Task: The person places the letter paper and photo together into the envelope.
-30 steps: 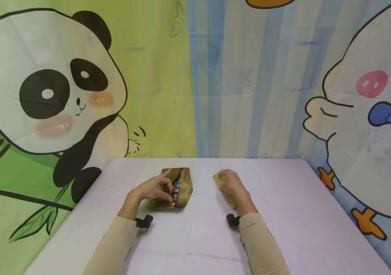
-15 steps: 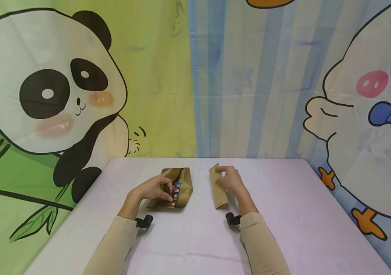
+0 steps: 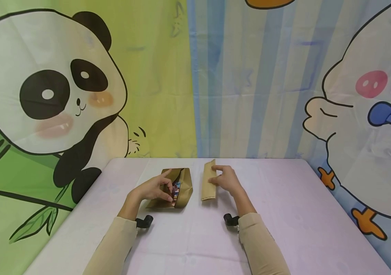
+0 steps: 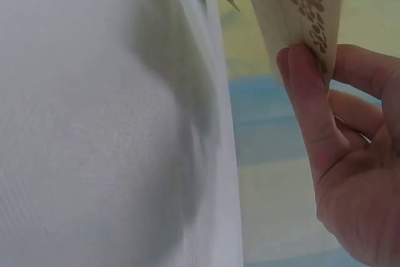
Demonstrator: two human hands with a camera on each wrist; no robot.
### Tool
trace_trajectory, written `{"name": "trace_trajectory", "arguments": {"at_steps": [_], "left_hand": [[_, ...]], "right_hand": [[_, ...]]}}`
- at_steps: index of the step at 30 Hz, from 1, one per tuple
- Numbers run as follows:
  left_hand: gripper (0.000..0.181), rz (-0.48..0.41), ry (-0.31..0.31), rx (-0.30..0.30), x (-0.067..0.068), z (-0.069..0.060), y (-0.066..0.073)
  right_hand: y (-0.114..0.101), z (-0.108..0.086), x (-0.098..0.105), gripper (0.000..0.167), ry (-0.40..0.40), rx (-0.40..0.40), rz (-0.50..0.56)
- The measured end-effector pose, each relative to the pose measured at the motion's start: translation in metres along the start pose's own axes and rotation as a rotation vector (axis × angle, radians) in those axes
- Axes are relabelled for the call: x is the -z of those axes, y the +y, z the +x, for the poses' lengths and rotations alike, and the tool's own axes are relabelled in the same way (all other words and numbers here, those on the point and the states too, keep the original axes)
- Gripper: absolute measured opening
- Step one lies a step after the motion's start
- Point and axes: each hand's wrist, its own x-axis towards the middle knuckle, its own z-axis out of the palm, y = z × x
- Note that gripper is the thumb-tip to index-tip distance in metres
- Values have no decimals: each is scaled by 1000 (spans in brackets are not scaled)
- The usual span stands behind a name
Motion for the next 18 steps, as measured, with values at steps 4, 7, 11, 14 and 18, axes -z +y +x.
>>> {"name": "trace_trajectory", "arguments": {"at_steps": [4,7,11,14,18], "left_hand": [[25,2,-4,-3,0,1,-1],[25,2,-2,-12,0,2,-1],[25,15,1,-40,0,1,-2],[25,28,1,-58,1,0,-2],[25,25,2,-61,0,0,-3]], "right_hand": [[-1,1,-1,80,-12,6,65],[-2,1,-2,83,-13,14,109],[-5,2,-6,84,-13,28,134],[-8,1,-10,84,-5,34,132],[-10,1,-17,86,14,42,126]]}}
